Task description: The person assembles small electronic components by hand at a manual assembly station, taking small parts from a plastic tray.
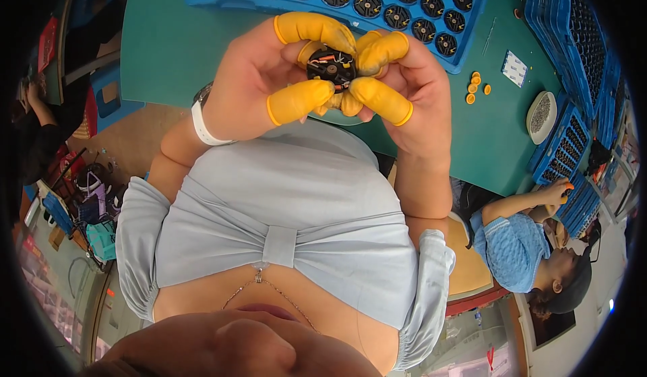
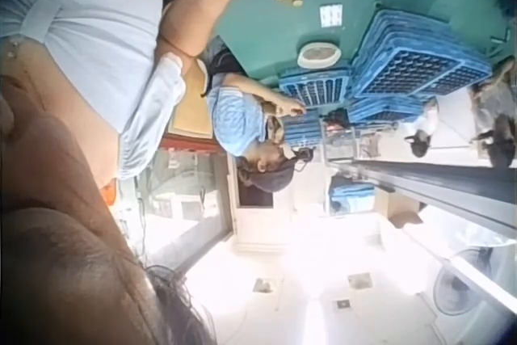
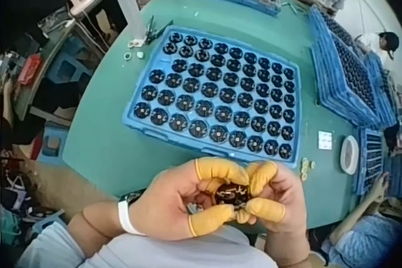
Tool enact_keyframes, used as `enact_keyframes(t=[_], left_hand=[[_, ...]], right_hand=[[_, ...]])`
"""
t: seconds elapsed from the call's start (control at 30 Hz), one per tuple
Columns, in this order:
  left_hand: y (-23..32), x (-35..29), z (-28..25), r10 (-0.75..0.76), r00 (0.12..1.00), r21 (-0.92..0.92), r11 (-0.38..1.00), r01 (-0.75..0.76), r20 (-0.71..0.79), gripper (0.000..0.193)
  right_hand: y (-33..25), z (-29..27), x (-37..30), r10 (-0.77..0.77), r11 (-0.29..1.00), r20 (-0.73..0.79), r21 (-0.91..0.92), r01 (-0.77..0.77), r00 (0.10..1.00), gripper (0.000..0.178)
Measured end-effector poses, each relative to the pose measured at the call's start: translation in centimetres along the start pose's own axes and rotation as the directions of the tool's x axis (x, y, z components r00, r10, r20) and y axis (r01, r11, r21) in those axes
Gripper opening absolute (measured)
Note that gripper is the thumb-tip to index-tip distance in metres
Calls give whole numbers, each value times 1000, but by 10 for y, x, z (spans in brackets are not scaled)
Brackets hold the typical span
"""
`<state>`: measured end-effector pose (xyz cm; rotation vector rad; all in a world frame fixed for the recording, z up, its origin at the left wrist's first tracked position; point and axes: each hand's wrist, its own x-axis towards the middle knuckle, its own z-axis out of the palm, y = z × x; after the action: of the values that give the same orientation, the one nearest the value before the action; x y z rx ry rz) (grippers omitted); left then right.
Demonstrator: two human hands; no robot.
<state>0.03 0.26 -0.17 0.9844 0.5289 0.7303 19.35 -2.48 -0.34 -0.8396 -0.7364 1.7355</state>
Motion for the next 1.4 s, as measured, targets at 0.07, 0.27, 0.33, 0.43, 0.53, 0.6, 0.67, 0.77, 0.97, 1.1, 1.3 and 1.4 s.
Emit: enact_keyframes(t=[0.07,0.27,0.33,0.43,0.53,0.6,0.67,0.77,0.97,1.1,1.3,1.4], left_hand=[[-1,-1,0,13,1000,12,1000,-13,-7,42],[-4,-1,0,97,994,201,976,-87,-43,43],[-5,-2,0,116,992,243,965,-101,-48,43],[-5,-3,0,145,988,249,960,-128,-49,44],[-7,-3,2,153,987,281,951,-132,-56,46],[-11,0,6,265,952,258,941,-220,-152,38],[-13,2,7,283,944,316,923,-220,-171,38],[-10,1,3,259,955,360,913,-192,-147,40],[-11,3,2,202,974,285,944,-167,-98,43],[-13,3,0,212,972,298,938,-174,-98,42],[-14,4,1,165,979,335,935,-116,-121,42],[-12,5,2,131,981,342,937,-77,-140,42]], right_hand=[[0,3,0,11,1000,-7,19,-10,1000,22],[3,6,-2,19,997,-58,71,-15,998,27],[4,8,-3,13,999,-80,45,-9,997,28],[6,9,-3,-37,999,-55,34,39,998,30],[6,12,-3,-31,999,-67,41,34,997,31],[7,15,-2,-71,997,-108,10,72,992,30],[11,19,-1,-93,996,-150,-18,92,984,29],[10,17,-1,-109,994,-156,-38,104,982,27],[3,8,0,-34,997,-112,71,42,993,24],[4,7,1,-56,998,-109,33,60,992,23],[8,7,1,-112,994,-116,-21,110,987,26],[11,5,2,-124,992,-112,-23,122,986,26]])
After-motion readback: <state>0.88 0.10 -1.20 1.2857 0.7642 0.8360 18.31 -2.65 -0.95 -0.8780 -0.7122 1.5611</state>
